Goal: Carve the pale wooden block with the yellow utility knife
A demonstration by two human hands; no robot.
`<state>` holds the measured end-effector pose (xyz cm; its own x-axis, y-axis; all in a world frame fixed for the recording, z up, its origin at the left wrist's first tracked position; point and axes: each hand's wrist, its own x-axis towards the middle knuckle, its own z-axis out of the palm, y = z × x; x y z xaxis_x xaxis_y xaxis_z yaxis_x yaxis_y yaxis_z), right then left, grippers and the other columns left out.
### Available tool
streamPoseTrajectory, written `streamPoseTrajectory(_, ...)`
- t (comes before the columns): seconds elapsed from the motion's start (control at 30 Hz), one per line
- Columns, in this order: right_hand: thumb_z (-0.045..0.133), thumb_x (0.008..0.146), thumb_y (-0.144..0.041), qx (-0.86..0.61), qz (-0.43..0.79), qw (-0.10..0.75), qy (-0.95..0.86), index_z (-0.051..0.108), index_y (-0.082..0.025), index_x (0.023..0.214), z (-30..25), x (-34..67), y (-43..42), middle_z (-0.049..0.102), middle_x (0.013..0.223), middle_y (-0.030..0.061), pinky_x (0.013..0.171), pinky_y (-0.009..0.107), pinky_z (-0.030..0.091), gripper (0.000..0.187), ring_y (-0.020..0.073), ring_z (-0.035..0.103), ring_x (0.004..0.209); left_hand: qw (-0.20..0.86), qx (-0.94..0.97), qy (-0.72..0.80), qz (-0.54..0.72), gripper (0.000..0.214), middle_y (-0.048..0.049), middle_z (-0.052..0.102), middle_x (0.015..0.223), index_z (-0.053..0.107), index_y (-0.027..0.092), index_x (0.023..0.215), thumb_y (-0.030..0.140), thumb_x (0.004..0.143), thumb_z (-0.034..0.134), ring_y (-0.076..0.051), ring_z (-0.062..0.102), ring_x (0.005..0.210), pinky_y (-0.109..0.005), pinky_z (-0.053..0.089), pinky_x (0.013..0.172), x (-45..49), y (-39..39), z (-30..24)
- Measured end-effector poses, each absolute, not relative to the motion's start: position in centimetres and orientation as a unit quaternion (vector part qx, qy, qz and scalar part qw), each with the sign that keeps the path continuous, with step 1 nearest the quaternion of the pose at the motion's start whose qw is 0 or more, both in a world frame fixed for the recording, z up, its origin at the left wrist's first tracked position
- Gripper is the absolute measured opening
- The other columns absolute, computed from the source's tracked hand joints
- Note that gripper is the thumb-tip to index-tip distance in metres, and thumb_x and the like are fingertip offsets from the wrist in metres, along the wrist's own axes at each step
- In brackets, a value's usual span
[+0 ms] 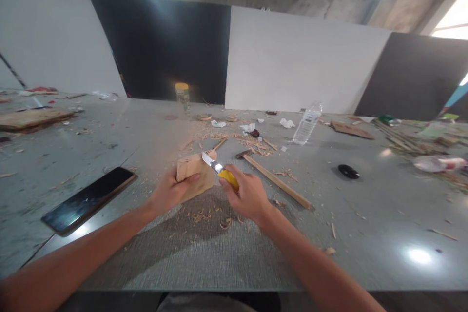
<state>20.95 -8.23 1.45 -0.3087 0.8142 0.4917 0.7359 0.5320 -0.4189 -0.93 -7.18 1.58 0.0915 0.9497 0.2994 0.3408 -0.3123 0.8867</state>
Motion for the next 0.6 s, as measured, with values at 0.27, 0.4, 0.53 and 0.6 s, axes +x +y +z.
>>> streamPoseTrajectory(0.27,0.044,0.094,-0.047,-0.525,0.035,0.421,-0.739,0.060,-0.016,0.109,0.8,24.2,-5.4,0.064,0.076,0.0045,0.059,0.027,0.038,0.038,0.0175,0.056,0.061,0.388,0.619,0.454,0.510,0.036,-0.0081,0.072,0.106,0.067,0.017,0.108,0.035,0.076,0.064,-0.028,0.065,0.098,-0.037,0.053,0.082,-1.3,-7.4,2.7)
streamPoseTrajectory(0.4,0.045,0.094,-0.046,-0.520,0.027,0.461,-0.719,0.060,-0.016,0.106,1.4,24.9,-5.1,0.063,0.078,0.0042,0.059,0.026,0.039,0.036,0.0160,0.054,0.060,0.386,0.626,0.453,0.505,0.034,-0.0074,0.073,0.101,0.068,0.017,0.104,0.035,0.076,0.064,-0.026,0.066,0.093,-0.034,0.053,0.076,-1.5,-7.4,3.1)
streamPoseTrajectory(0.53,0.047,0.094,-0.044,-0.470,0.062,0.437,-0.764,0.058,-0.017,0.108,1.9,22.8,-7.0,0.061,0.078,0.0032,0.058,0.025,0.039,0.032,0.0151,0.053,0.060,0.360,0.651,0.454,0.490,0.033,-0.0062,0.073,0.100,0.067,0.017,0.104,0.035,0.077,0.064,-0.025,0.065,0.093,-0.035,0.052,0.080,-1.2,-7.1,2.4)
streamPoseTrajectory(0.6,0.047,0.095,-0.043,-0.449,0.091,0.415,-0.786,0.058,-0.017,0.107,2.0,21.7,-7.9,0.060,0.075,0.0028,0.056,0.025,0.039,0.031,0.0151,0.053,0.059,0.353,0.660,0.456,0.481,0.032,-0.0056,0.073,0.099,0.068,0.018,0.104,0.035,0.078,0.064,-0.024,0.066,0.092,-0.035,0.052,0.081,-1.1,-7.1,2.0)
